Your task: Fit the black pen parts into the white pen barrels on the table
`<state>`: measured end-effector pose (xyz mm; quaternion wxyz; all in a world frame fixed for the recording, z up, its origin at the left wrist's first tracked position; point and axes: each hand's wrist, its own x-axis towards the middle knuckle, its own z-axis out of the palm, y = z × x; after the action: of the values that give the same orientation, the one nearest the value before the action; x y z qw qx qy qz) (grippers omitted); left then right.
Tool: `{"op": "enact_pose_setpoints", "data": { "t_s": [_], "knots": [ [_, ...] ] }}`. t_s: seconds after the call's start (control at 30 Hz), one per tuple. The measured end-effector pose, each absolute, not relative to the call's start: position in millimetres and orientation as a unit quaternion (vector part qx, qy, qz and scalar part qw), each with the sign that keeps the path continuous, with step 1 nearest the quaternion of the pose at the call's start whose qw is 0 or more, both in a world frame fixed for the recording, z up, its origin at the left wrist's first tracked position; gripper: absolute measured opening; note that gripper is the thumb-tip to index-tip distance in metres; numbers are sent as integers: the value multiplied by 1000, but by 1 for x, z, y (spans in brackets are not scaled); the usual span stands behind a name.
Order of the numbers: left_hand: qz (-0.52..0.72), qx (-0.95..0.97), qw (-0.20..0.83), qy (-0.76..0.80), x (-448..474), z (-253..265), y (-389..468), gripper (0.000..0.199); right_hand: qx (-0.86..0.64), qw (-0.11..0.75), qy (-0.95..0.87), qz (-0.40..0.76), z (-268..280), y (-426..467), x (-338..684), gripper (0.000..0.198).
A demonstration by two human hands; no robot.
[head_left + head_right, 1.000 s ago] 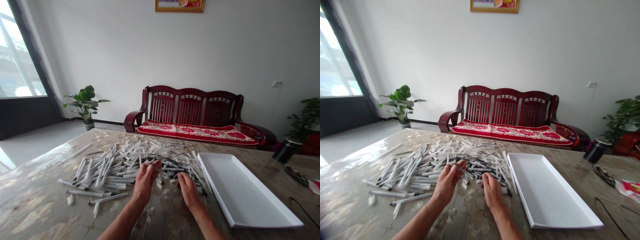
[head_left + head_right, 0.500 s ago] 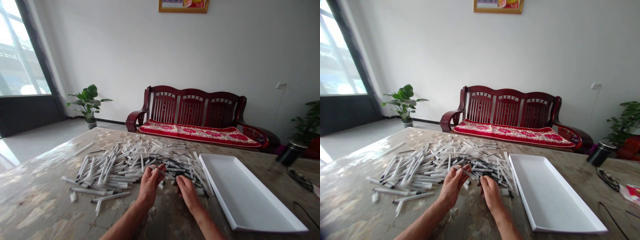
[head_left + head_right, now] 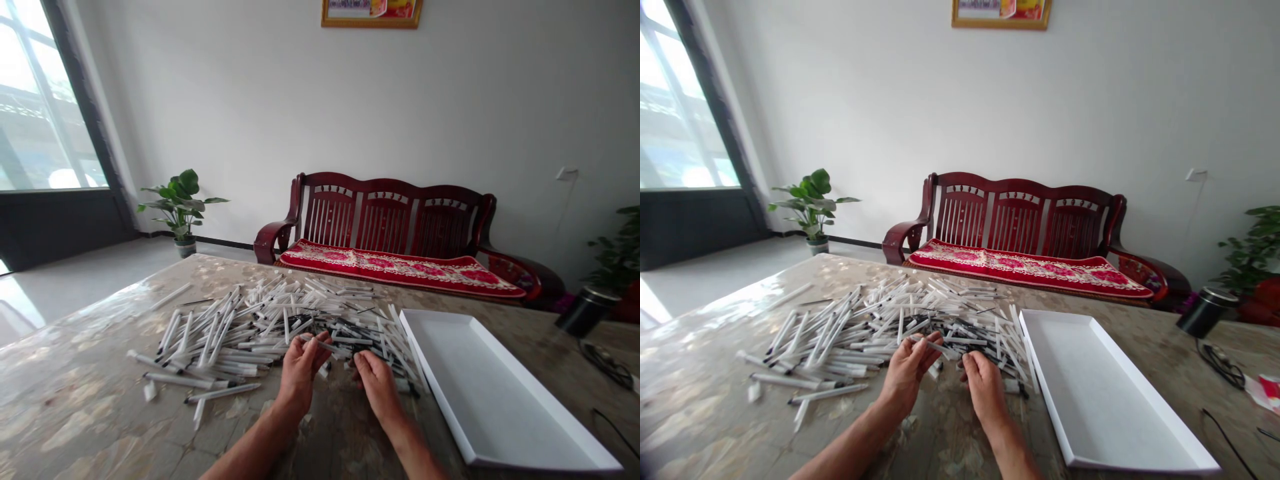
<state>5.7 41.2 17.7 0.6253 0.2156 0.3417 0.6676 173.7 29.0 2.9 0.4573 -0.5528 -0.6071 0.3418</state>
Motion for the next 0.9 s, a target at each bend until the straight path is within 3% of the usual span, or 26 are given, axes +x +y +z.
{"op": "enact_pose_setpoints", "data": {
  "t_s": [0.13,0.37,0.5,0.73,0.9],
  "knots": [
    [671,210,625,338,6,16,42,48,-544,500,-614,277,5,30,173,33],
    [665,219,628,339,7,17,40,50,-563,473,-594,326,3,30,174,48],
    [666,221,626,339,7,18,40,50,-546,518,-602,266,6,30,173,36],
    [662,227,629,339,8,18,39,50,-568,492,-583,309,6,30,172,51],
    [664,229,626,340,8,19,39,49,-535,537,-590,278,7,32,173,37]
  ]
}}
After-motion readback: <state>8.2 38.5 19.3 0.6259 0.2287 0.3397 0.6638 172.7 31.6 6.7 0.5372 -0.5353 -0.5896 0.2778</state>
